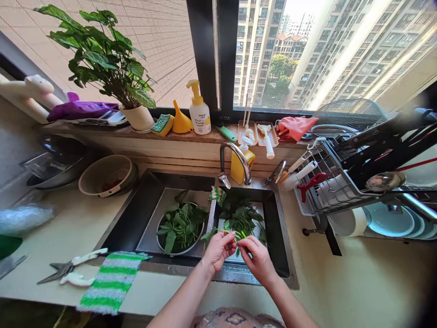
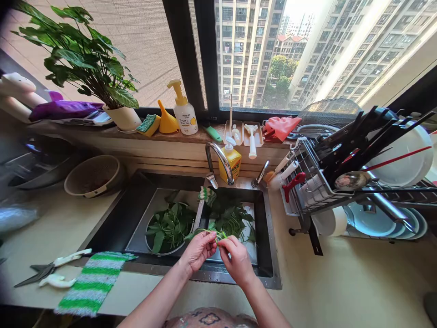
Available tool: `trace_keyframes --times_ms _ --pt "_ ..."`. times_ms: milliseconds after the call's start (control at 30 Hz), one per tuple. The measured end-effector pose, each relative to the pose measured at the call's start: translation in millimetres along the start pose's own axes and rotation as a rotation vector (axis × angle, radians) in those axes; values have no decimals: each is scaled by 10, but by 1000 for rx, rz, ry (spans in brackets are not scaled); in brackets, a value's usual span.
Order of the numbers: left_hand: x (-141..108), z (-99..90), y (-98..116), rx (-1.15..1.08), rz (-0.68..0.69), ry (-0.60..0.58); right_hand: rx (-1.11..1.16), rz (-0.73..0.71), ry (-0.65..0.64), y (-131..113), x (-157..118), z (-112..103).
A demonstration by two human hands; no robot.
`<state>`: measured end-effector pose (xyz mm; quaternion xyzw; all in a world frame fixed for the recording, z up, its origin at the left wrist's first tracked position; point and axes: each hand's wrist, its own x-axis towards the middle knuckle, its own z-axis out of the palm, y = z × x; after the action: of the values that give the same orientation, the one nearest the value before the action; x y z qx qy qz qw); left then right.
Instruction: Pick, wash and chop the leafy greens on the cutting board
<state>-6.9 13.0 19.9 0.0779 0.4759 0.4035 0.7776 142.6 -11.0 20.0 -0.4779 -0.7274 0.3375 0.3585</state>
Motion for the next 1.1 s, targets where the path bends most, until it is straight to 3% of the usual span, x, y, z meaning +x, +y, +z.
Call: trace_keyframes --times_ms 300,467,567,700,833,933,1100 --pt "21 62 -93 33 70 162 -417 -218 32 -14 37 -16" --pt "7 76 -142 88 97 184 -457 -192 42 16 24 53" --pt "-4 46 -147 115 86 137 -309 -80 12 46 10 92" --pt "-25 -19 -100 247 49 -26 -3 93 -55 82 -12 141" --pt "-44 -79 -51 348 -28 -135 158 216 -29 116 -33 191" --pt "-45 -122 -37 405 -69 -168 123 232 27 134 -44 225" --pt "-21 -202 -19 536 -119 -179 21 130 60 138 -65 270"
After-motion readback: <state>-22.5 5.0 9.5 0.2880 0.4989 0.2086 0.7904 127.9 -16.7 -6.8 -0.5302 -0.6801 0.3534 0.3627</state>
